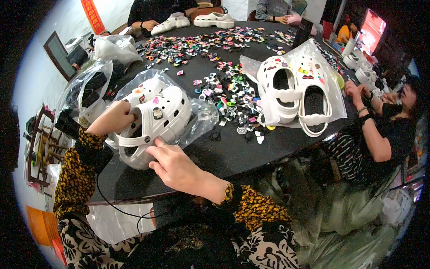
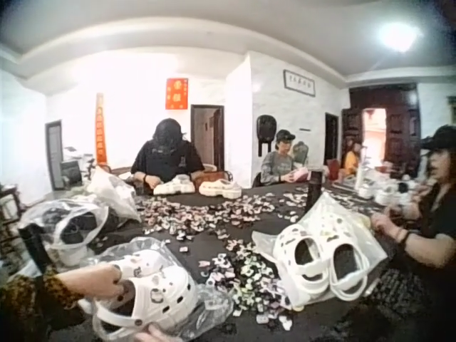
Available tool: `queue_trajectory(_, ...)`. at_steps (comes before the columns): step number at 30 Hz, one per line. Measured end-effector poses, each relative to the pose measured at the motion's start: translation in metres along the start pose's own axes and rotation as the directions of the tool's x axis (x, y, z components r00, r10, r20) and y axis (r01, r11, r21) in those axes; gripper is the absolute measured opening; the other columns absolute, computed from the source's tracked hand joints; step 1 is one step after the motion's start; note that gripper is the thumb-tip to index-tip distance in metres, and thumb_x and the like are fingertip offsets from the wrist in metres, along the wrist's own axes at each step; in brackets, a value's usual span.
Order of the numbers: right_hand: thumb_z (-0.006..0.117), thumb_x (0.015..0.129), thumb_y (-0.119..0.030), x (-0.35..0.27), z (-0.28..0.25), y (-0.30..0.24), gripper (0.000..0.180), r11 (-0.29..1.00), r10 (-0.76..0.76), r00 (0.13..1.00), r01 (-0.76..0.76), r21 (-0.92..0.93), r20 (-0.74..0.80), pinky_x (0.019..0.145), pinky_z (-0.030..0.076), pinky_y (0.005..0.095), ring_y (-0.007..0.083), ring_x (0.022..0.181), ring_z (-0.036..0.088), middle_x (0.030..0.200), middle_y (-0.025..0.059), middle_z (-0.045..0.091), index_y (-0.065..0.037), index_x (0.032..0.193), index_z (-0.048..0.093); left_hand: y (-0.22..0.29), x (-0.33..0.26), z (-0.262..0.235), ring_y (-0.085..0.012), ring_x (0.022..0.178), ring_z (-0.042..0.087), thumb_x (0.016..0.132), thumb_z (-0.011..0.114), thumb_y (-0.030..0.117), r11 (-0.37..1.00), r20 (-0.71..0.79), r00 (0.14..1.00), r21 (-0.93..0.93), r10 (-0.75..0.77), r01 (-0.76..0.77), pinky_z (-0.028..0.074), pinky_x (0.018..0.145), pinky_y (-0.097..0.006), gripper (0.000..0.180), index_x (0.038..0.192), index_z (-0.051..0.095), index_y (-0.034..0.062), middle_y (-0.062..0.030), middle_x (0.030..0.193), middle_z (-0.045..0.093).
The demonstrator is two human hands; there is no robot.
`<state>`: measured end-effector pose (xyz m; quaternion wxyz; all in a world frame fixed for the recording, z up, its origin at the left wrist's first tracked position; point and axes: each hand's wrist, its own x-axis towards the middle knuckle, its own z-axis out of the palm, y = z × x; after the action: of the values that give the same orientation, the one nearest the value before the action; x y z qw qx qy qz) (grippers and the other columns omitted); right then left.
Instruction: Apply decorative charms to the holes of white foam clogs.
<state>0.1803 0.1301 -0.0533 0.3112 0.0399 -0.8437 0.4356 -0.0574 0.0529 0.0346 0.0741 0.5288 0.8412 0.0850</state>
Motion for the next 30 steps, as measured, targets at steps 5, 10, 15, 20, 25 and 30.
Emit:
queue_trajectory(5,0.062,0.086,-0.011,0.007,-0.009,0.011,0.024,1.0,-0.008,0.991,0.01,-0.02,0.131,0.091,0.045,0.0405,0.036,0.105,0.058,0.117,0.0231,0.058,-0.001,0.108,0.059,0.015,-0.012,-0.007,-0.0415,0.074,0.061,0.074,0.058,0.018,0.977,-0.142,0.988,0.212,0.064,-0.032,0.048,0.069,-0.048,0.023,0.073,0.062,-0.005,-0.0256,0.073,0.061)
queue_trajectory(10,0.059,0.087,-0.009,0.037,-0.066,0.012,0.013,0.991,0.079,0.996,-0.073,0.113,-0.048,0.068,0.051,0.0355,0.029,0.078,0.065,0.086,0.018,0.065,0.002,0.093,0.063,0.009,-0.019,0.009,-0.0401,0.077,0.061,0.076,0.058,0.018,0.978,-0.162,0.981,0.195,0.104,-0.072,0.047,0.07,-0.048,0.021,0.075,0.06,-0.0027,-0.0232,0.076,0.061)
queue_trajectory(15,0.055,0.094,-0.016,0.095,-0.156,0.021,0.021,0.991,0.133,0.949,-0.118,0.069,-0.287,0.075,0.05,0.0258,0.0125,0.086,0.064,0.091,0.0063,0.069,-0.001,0.101,0.068,0.01,-0.028,0.038,-0.0376,0.078,0.058,0.079,0.058,0.013,0.998,-0.4,0.915,0.043,0.055,-0.041,0.046,0.068,-0.046,0.017,0.073,0.052,-0.0012,-0.0179,0.078,0.056)
queue_trajectory(20,0.056,0.092,-0.011,0.131,-0.188,0.058,0.022,0.912,0.175,0.859,0.042,0.407,-0.482,0.071,0.052,0.0277,0.019,0.084,0.066,0.095,0.0124,0.068,0.002,0.108,0.063,0.013,-0.031,0.042,-0.0354,0.079,0.058,0.079,0.061,0.015,1.0,-0.413,0.91,0.002,-0.012,0.014,0.046,0.067,-0.044,0.019,0.075,0.052,-0.0004,-0.0152,0.079,0.055)
queue_trajectory(25,0.057,0.09,-0.009,0.131,-0.156,0.114,0.022,0.882,0.341,0.858,-0.151,0.445,-0.384,0.066,0.052,0.0251,0.0169,0.08,0.066,0.093,0.0114,0.068,0.002,0.108,0.063,0.009,-0.03,0.042,-0.0344,0.076,0.057,0.079,0.067,0.018,0.999,-0.41,0.912,-0.021,0.013,-0.024,0.045,0.065,-0.043,0.023,0.075,0.052,0.0006,-0.0137,0.077,0.053)
queue_trajectory(30,0.057,0.09,-0.01,0.124,-0.134,0.149,0.02,0.881,0.463,0.845,-0.406,0.242,-0.268,0.066,0.049,0.0213,0.0106,0.08,0.065,0.093,0.0083,0.068,0.0,0.105,0.065,0.012,-0.031,0.041,-0.034,0.074,0.057,0.079,0.068,0.019,1.0,-0.415,0.91,-0.015,0.012,-0.02,0.045,0.064,-0.043,0.024,0.074,0.053,0.0012,-0.0138,0.075,0.053)
